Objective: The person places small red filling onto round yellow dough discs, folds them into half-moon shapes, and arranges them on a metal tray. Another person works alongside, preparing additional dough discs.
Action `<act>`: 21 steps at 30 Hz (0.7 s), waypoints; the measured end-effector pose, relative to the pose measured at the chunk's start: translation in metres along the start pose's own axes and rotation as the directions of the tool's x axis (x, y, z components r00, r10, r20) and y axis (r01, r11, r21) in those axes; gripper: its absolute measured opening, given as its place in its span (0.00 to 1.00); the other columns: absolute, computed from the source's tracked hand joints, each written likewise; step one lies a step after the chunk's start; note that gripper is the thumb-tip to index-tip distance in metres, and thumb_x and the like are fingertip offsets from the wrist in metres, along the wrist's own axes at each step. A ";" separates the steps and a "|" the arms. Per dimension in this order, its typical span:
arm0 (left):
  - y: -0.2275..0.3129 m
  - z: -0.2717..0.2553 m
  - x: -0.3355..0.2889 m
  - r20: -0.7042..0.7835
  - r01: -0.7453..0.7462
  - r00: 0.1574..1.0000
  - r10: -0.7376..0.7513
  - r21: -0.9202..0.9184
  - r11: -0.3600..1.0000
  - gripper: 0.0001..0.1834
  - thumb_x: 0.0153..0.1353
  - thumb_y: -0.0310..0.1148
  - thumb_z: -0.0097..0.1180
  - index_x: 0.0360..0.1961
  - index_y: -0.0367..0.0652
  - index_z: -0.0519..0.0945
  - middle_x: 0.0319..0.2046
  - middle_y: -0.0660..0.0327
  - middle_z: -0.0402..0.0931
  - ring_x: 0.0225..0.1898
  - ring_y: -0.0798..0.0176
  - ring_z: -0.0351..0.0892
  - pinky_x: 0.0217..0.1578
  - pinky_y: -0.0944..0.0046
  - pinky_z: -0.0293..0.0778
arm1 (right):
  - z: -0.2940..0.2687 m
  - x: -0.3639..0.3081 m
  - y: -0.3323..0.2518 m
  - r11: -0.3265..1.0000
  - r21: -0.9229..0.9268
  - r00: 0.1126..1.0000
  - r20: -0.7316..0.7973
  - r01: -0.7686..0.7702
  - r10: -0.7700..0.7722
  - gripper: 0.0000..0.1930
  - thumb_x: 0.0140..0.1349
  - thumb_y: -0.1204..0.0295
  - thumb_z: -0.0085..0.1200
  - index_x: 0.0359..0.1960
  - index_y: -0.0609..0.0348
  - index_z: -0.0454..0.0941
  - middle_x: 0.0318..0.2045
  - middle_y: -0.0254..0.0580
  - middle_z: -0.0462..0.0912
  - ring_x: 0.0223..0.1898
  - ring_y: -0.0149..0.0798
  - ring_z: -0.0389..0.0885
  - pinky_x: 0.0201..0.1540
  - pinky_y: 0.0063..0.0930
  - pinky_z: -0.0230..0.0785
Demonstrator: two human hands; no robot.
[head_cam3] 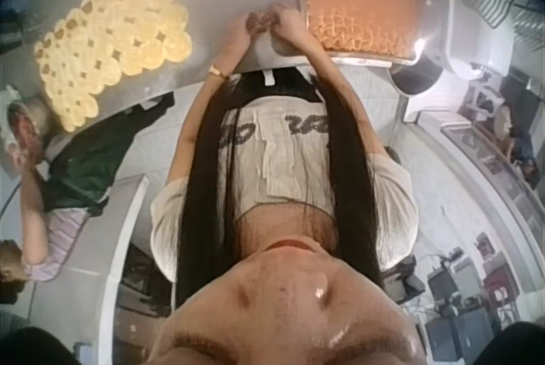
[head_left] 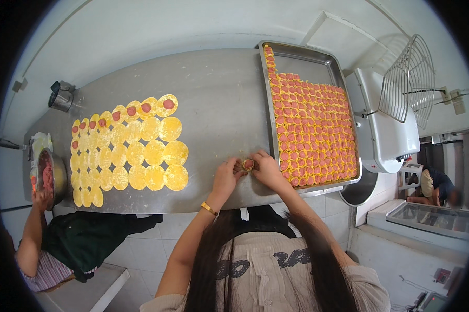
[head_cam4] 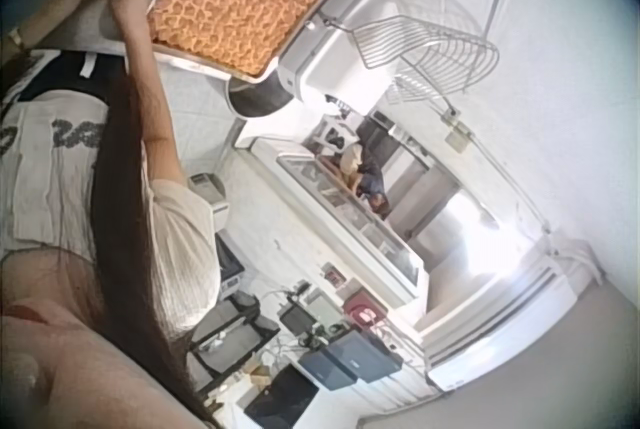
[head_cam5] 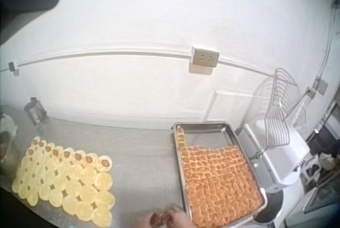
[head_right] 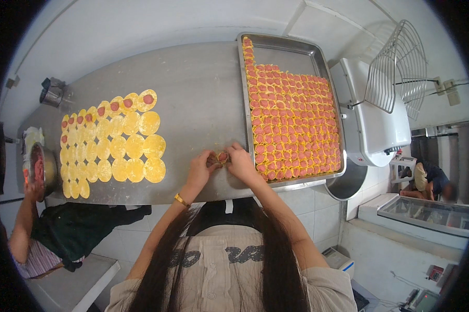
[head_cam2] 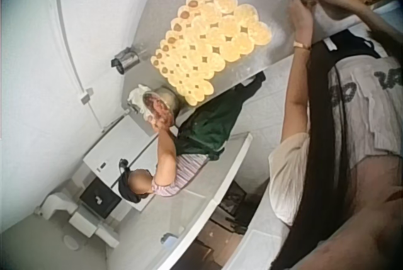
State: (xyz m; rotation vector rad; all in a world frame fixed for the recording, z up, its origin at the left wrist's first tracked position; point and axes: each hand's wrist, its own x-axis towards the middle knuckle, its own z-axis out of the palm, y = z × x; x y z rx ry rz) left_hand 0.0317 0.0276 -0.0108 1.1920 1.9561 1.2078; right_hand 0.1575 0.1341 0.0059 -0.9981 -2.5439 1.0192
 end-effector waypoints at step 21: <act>-0.007 0.006 0.009 0.020 -0.043 0.999 0.042 0.047 0.998 0.14 0.49 0.29 0.65 0.37 0.43 0.74 0.27 0.53 0.78 0.31 0.49 0.79 0.32 0.54 0.73 | 0.014 -0.006 0.003 0.994 -0.113 0.983 -0.183 0.010 -0.030 0.18 0.45 0.84 0.52 0.42 0.61 0.78 0.37 0.51 0.77 0.38 0.56 0.78 0.40 0.43 0.72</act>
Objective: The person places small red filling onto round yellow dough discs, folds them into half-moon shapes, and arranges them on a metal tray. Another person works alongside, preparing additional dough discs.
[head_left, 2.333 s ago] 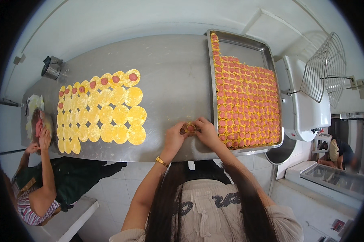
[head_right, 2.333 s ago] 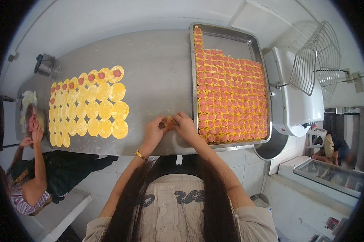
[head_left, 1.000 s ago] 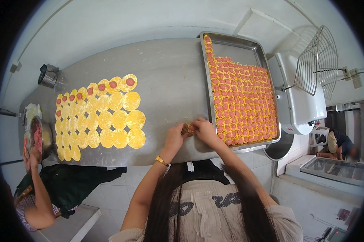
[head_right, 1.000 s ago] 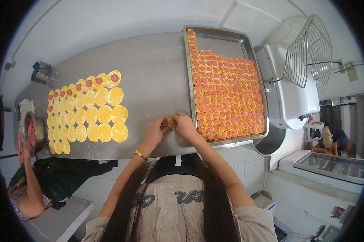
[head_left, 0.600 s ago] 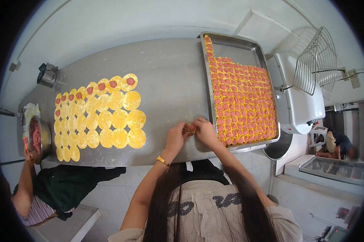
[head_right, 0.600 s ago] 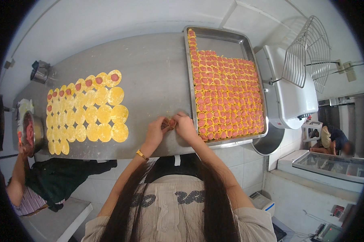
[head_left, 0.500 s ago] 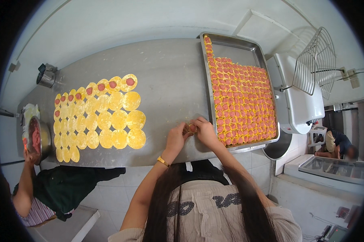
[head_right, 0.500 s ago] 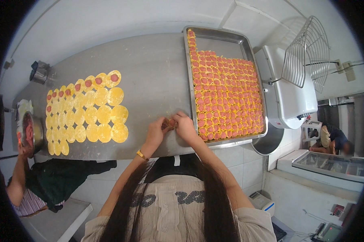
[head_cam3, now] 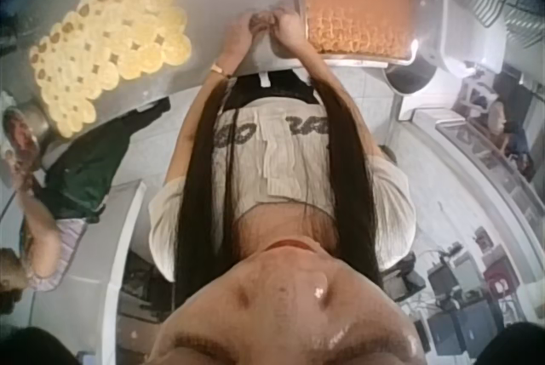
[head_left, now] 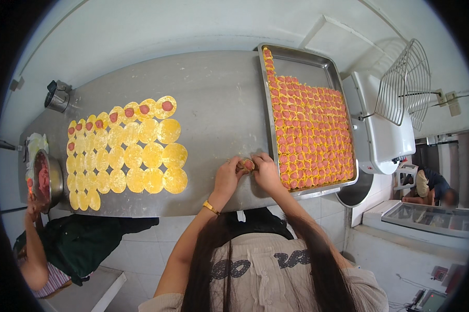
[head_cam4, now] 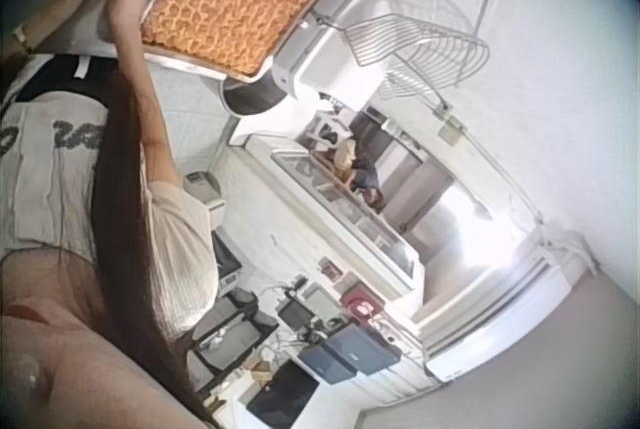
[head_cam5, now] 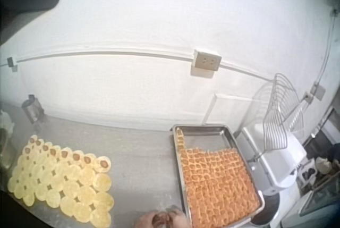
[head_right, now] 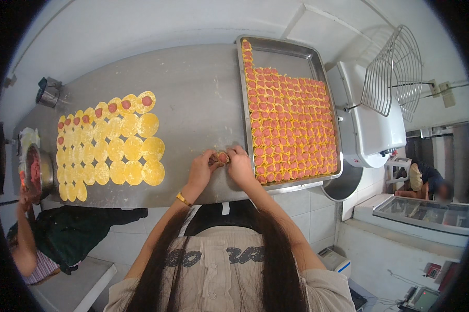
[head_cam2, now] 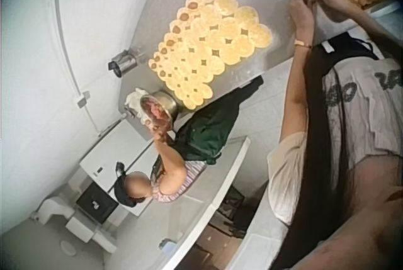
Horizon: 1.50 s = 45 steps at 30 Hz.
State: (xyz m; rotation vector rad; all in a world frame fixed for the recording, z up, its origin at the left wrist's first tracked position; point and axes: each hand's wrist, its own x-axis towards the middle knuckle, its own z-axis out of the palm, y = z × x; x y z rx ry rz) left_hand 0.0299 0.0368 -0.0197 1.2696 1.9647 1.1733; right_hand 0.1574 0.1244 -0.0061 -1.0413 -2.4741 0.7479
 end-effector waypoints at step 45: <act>-0.138 -0.178 0.141 -0.406 0.129 0.620 -0.671 -0.791 0.598 0.12 0.61 0.34 0.51 0.40 0.35 0.76 0.36 0.61 0.76 0.45 0.61 0.77 0.45 0.62 0.74 | -0.156 0.296 0.223 0.994 -0.064 0.996 -0.039 -0.089 0.086 0.15 0.41 0.80 0.57 0.33 0.54 0.82 0.27 0.46 0.83 0.32 0.48 0.82 0.36 0.37 0.73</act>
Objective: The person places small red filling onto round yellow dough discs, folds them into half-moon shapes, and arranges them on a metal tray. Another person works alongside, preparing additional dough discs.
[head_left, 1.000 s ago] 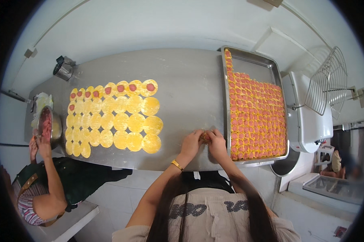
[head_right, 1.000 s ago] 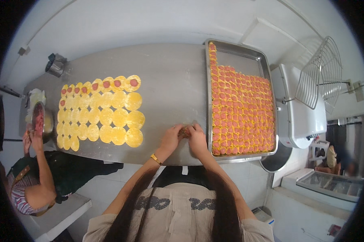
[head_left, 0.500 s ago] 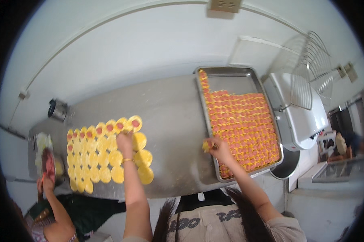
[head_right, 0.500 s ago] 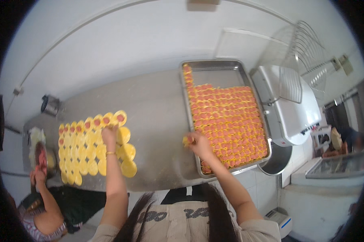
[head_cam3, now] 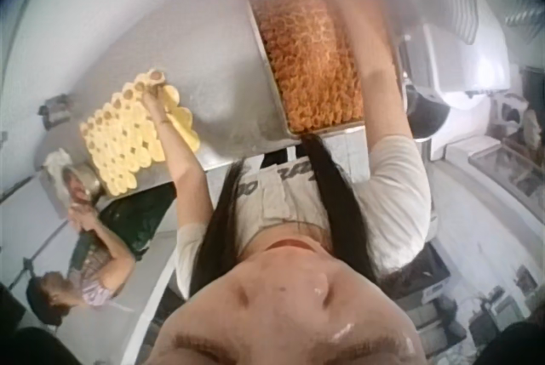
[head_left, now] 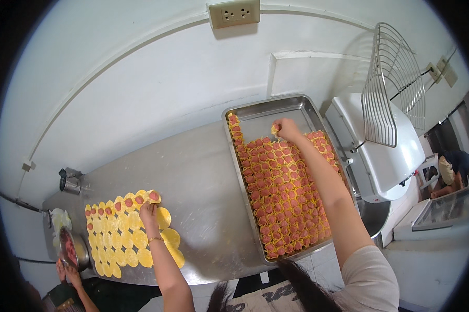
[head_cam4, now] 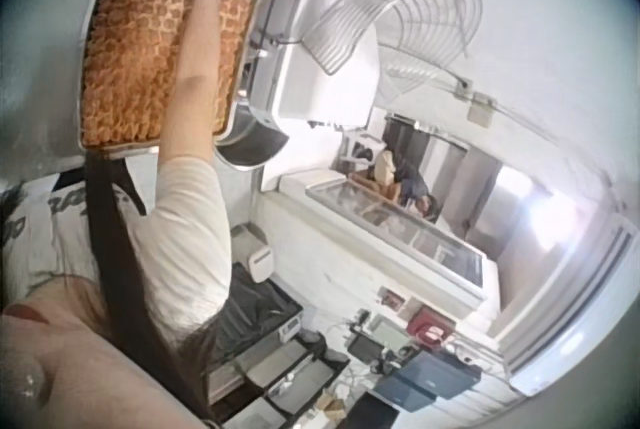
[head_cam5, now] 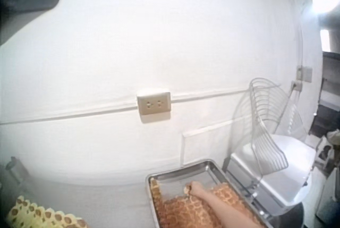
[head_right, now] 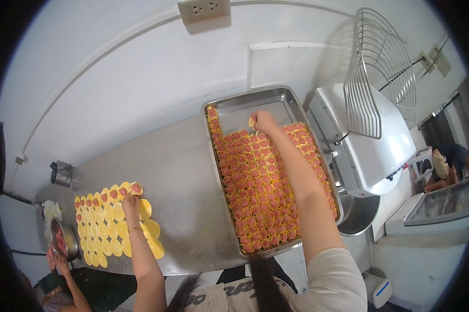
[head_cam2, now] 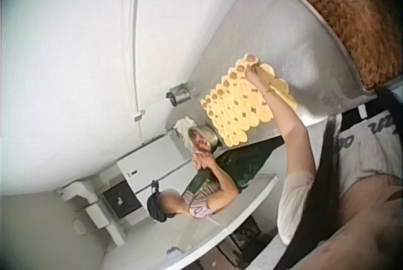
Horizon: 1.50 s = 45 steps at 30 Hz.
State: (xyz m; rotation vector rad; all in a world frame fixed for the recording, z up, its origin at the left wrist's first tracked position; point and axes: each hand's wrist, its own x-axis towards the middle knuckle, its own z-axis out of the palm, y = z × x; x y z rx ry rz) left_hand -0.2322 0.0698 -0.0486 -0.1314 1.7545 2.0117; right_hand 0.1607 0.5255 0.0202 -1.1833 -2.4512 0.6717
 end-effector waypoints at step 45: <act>-0.026 0.045 -0.248 0.529 0.541 0.793 -0.303 -0.381 0.750 0.21 0.66 0.33 0.45 0.55 0.30 0.65 0.54 0.50 0.70 0.56 0.54 0.71 0.58 0.56 0.68 | 0.017 0.017 0.013 0.966 0.159 0.829 0.553 -0.203 0.083 0.22 0.57 0.78 0.37 0.48 0.55 0.81 0.27 0.35 0.80 0.26 0.29 0.70 0.31 0.25 0.66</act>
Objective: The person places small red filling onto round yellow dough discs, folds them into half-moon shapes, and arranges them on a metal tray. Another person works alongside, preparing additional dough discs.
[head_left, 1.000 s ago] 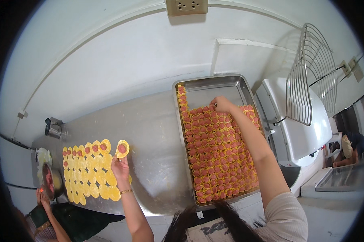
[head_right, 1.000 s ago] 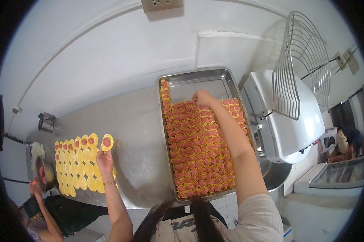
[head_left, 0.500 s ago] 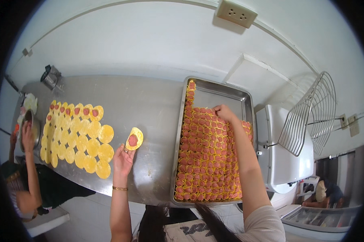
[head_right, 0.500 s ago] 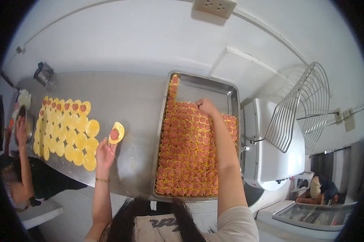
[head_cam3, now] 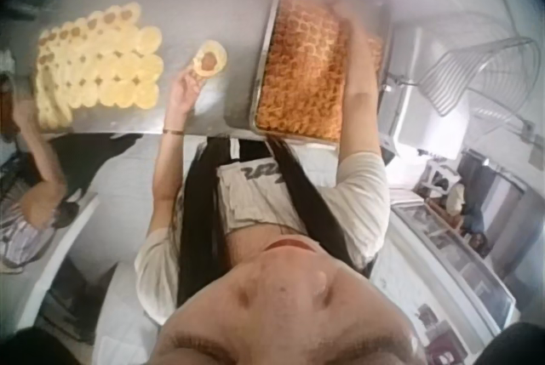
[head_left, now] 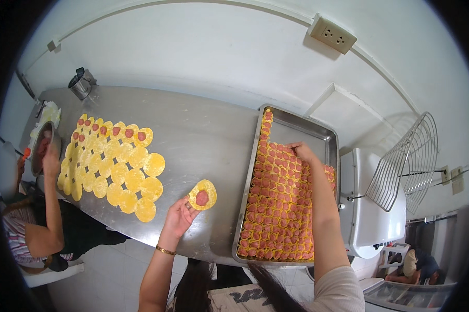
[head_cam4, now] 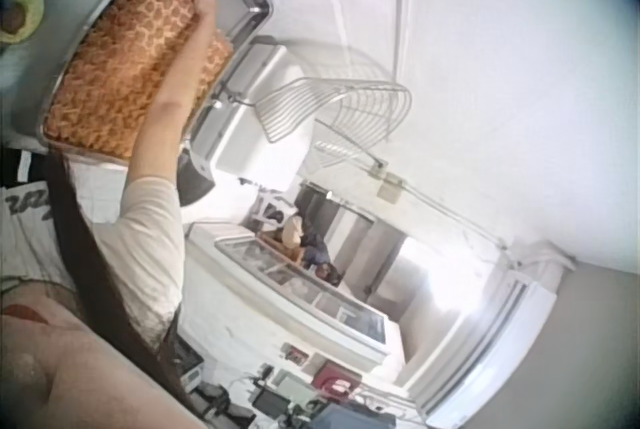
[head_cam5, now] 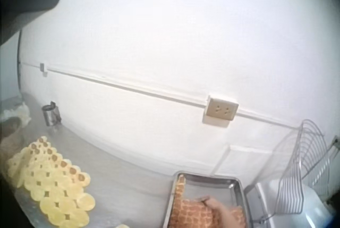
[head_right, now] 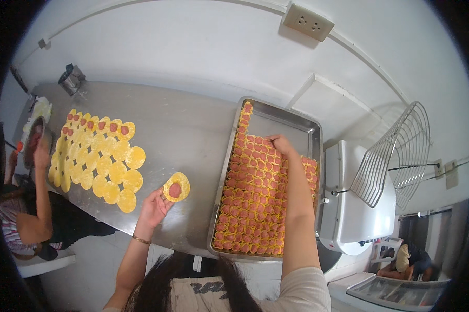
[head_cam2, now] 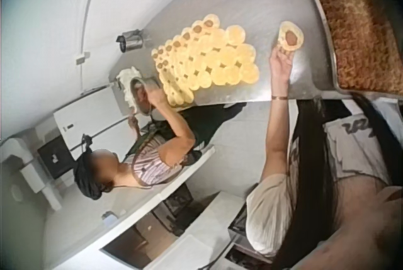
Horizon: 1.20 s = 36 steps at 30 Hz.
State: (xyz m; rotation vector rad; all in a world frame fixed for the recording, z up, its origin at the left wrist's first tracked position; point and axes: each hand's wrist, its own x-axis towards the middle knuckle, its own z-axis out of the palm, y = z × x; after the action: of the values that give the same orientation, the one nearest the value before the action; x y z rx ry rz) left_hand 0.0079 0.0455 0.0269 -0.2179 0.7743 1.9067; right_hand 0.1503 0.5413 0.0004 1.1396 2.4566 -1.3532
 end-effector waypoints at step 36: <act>-0.025 -0.059 0.007 0.026 -0.061 0.995 0.098 0.923 0.381 0.14 0.63 0.25 0.47 0.49 0.35 0.78 0.41 0.59 0.78 0.39 0.68 0.79 0.41 0.68 0.78 | 0.339 -0.212 -0.122 0.481 0.870 0.946 -0.057 -0.110 0.318 0.12 0.62 0.78 0.48 0.45 0.74 0.75 0.39 0.45 0.80 0.39 0.36 0.81 0.42 0.26 0.77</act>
State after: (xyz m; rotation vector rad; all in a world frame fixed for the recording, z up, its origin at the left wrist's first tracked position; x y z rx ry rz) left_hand 0.0157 0.0221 -0.0329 0.5246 1.7933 1.2536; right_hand 0.1380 0.1242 -0.0277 1.7546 1.5172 -2.5889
